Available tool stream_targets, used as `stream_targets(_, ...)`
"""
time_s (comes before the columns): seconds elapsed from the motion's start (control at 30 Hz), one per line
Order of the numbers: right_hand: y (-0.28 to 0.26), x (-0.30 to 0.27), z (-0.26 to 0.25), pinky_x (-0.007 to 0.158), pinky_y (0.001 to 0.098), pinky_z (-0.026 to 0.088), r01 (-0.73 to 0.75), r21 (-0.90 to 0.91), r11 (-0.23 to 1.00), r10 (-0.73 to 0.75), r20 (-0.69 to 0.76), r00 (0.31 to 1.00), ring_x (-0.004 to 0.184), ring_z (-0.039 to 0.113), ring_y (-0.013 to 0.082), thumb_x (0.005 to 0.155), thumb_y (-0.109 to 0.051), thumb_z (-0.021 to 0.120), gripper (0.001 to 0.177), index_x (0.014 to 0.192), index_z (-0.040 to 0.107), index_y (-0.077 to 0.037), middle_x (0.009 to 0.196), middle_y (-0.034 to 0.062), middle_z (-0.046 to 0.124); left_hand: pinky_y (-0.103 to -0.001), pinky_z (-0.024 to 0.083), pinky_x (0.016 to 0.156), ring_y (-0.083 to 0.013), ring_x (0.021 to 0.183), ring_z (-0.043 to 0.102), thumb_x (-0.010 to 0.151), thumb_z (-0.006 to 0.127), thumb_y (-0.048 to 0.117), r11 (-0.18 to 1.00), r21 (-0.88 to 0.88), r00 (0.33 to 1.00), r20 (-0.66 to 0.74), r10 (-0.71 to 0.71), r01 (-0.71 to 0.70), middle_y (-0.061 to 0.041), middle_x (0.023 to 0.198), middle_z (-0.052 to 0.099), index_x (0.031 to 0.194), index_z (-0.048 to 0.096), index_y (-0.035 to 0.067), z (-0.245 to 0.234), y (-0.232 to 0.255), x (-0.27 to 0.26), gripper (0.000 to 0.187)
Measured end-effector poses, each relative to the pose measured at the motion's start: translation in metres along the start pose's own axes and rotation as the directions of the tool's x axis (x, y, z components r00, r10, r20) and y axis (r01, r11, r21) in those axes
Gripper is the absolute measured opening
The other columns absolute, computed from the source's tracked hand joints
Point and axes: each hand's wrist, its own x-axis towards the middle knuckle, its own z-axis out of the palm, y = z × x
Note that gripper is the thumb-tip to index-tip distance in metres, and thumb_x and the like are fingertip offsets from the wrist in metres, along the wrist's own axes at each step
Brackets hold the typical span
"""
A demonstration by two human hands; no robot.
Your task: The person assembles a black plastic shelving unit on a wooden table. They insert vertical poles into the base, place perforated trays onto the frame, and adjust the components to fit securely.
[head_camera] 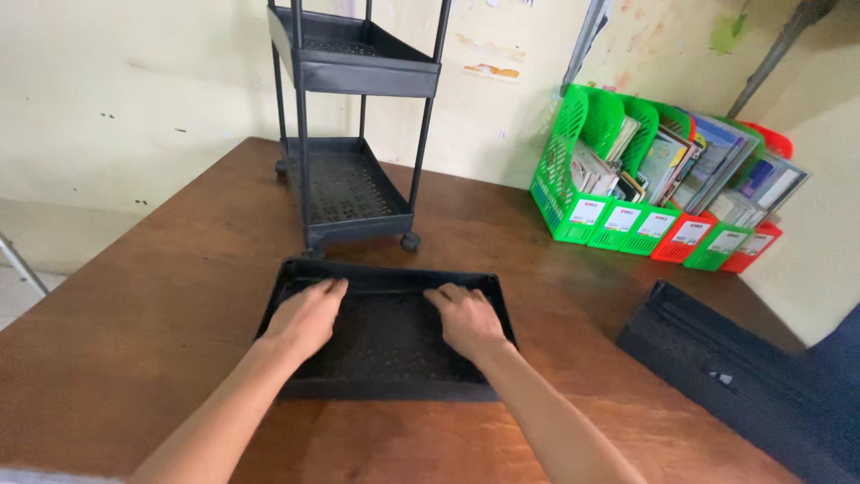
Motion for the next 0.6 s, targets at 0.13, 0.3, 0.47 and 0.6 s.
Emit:
stream_targets(0.13, -0.004, -0.004, 0.006, 0.099, 0.0460, 0.044, 0.011, -0.008, 1.000, -0.011, 0.043, 0.999, 0.123, 0.060, 0.0270, 0.088, -0.013, 0.061, 0.038, 0.125, 0.068, -0.009, 0.131, 0.0102, 0.064, -0.046, 0.021, 0.122, -0.0296, 0.156, 0.011, 0.100, 0.042, 0.021, 0.986, 0.147, 0.996, 0.066, 0.063, -0.072, -0.013, 0.170, 0.010, 0.161, 0.016, 0.003, 0.021, -0.001, 0.003, 0.069)
stream_targets(0.3, -0.004, -0.001, 0.001, 0.100, 0.0464, 0.042, 0.006, 0.003, 1.000, -0.006, -0.026, 1.000, 0.128, 0.055, 0.0274, 0.087, -0.017, 0.061, 0.051, 0.136, 0.061, -0.001, 0.139, 0.0152, 0.060, -0.053, -0.001, 0.126, -0.0264, 0.158, -0.010, 0.106, 0.024, 0.058, 0.963, 0.262, 0.951, 0.278, -0.134, 0.059, -0.002, 0.173, -0.012, 0.163, -0.002, 0.012, 0.010, 0.003, 0.006, 0.078)
stream_targets(0.47, -0.006, -0.006, 0.009, 0.102, 0.0460, 0.041, -0.032, 0.020, 0.999, 0.032, 0.025, 0.999, 0.132, 0.054, 0.0255, 0.092, -0.020, 0.059, 0.047, 0.136, 0.060, -0.002, 0.144, 0.0136, 0.058, -0.051, 0.005, 0.127, -0.0219, 0.159, 0.000, 0.104, 0.026, 0.062, 0.952, 0.304, 0.968, 0.226, -0.109, 0.036, -0.003, 0.173, -0.006, 0.163, 0.001, 0.011, 0.003, 0.010, 0.002, 0.082)
stream_targets(0.6, -0.005, -0.005, 0.008, 0.103, 0.0468, 0.040, -0.047, 0.013, 0.999, 0.046, 0.079, 0.996, 0.134, 0.052, 0.0260, 0.094, -0.021, 0.059, 0.047, 0.138, 0.058, -0.002, 0.148, 0.0135, 0.055, -0.051, 0.008, 0.126, -0.0216, 0.158, 0.006, 0.104, 0.029, 0.061, 0.952, 0.302, 0.963, 0.236, -0.132, 0.056, -0.004, 0.174, -0.003, 0.162, 0.000, 0.011, 0.003, 0.012, 0.005, 0.082)
